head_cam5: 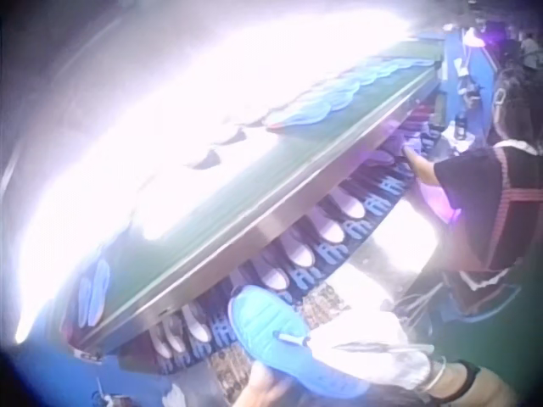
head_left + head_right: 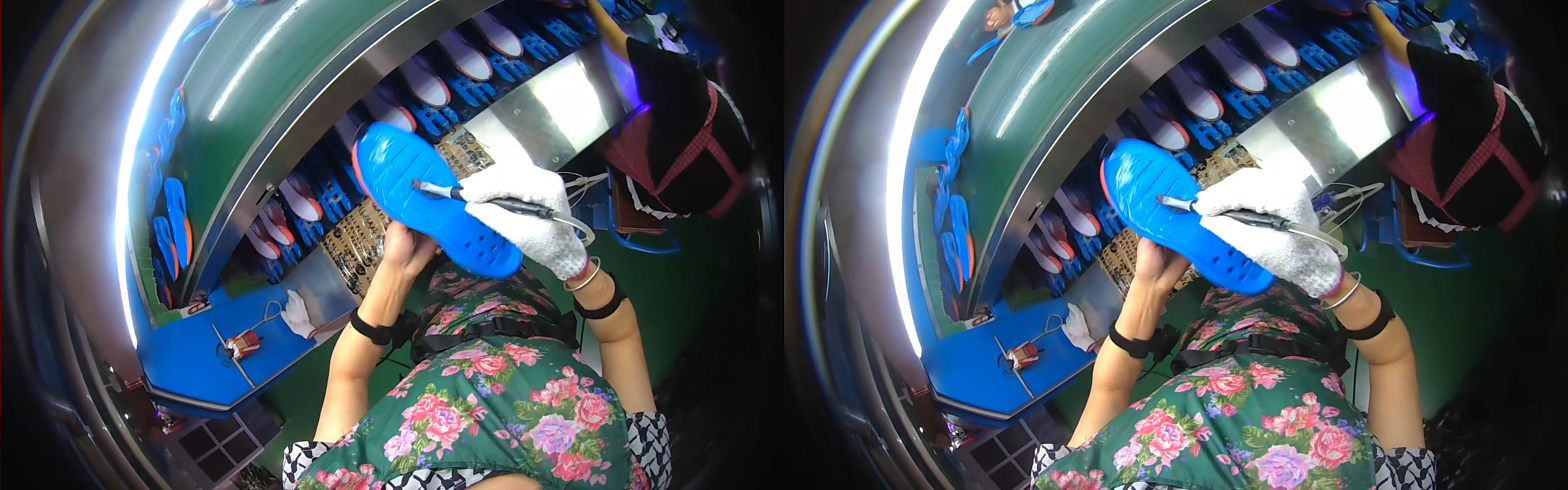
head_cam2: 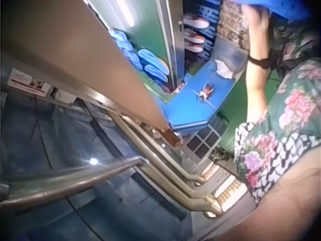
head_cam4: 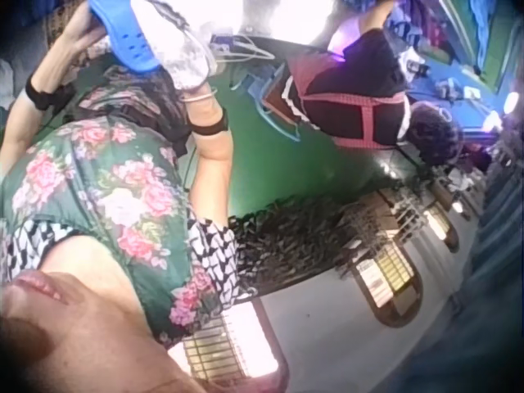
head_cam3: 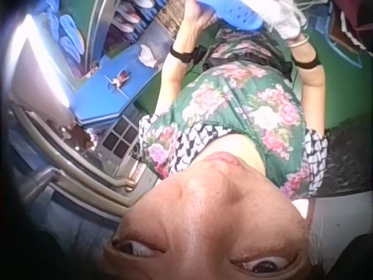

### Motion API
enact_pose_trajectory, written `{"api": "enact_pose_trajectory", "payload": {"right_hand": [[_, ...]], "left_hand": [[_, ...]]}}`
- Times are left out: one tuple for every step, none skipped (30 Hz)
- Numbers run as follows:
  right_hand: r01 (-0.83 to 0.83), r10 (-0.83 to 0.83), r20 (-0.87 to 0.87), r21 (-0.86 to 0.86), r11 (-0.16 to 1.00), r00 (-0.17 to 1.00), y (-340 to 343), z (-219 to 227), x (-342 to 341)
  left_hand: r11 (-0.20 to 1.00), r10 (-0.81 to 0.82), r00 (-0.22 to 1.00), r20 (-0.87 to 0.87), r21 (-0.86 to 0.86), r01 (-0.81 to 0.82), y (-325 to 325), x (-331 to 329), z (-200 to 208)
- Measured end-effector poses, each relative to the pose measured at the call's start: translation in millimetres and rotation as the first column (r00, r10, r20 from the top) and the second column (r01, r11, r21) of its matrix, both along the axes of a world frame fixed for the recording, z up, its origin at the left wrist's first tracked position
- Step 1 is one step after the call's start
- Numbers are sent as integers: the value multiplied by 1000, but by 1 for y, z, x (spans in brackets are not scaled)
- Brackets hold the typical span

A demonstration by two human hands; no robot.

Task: Apply adhesive or primer to the edges of blue shoe soles using a brush.

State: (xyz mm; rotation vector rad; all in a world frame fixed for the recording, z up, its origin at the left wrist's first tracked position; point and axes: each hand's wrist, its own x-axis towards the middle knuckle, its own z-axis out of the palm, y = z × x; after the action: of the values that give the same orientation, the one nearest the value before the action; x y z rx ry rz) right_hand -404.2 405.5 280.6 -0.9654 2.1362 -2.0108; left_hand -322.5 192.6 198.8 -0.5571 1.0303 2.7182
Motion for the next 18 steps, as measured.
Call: {"api": "enact_pose_trajectory", "payload": {"right_hand": [[6,-6,-2,3,1000,1000,3,-1,-1],[-13,13,-12,4,1000,1000,6,-3,-2],[-27,27,-22,7,1000,999,9,-6,-2],[-21,21,3,2,1000,1000,11,-9,2],[-11,11,-51,-2,1000,999,13,-14,4],[-13,15,-88,22,1000,996,15,-13,6],[-8,15,-125,54,999,992,21,-9,8],[-7,12,-122,37,999,992,23,-7,13],[10,-7,-129,21,1000,992,28,-11,16],[43,-39,-141,27,999,989,34,-9,19],[70,-65,-152,29,997,986,37,-9,24],[82,-74,-152,46,996,986,41,-5,26],[85,-77,-156,48,995,985,42,-3,27],[101,-99,-129,7,995,987,41,-2,28],[117,-120,-101,-30,993,988,41,0,29],[135,-140,-111,-54,989,984,42,1,29],[138,-143,-112,-48,989,983,42,4,27],[164,-171,-164,-55,985,971,41,9,25]], "left_hand": [[1000,-6,1000,-2,3,6,1,1,-2],[995,-90,996,-8,-44,90,1,1,-4],[980,-179,984,-11,-90,177,1,1,-5],[969,-230,972,45,-82,233,-1,2,-3],[938,-330,939,92,-83,338,-7,7,-11],[955,-287,948,139,122,271,-14,15,-18],[926,-261,946,191,325,190,-17,22,-28],[859,-247,958,146,491,147,-23,30,-43],[856,-258,956,139,493,159,-12,27,-30],[852,-162,978,135,518,70,7,20,-2],[841,-57,989,137,540,-26,17,18,14],[781,-54,998,33,624,21,19,16,15],[780,-57,998,29,625,26,22,18,16],[797,-7,998,58,603,-29,24,24,15],[809,43,995,86,582,-85,26,27,11],[806,29,998,-51,592,6,25,22,1],[803,26,998,-50,596,9,28,22,-6],[844,30,991,-131,535,45,36,18,-1]]}}
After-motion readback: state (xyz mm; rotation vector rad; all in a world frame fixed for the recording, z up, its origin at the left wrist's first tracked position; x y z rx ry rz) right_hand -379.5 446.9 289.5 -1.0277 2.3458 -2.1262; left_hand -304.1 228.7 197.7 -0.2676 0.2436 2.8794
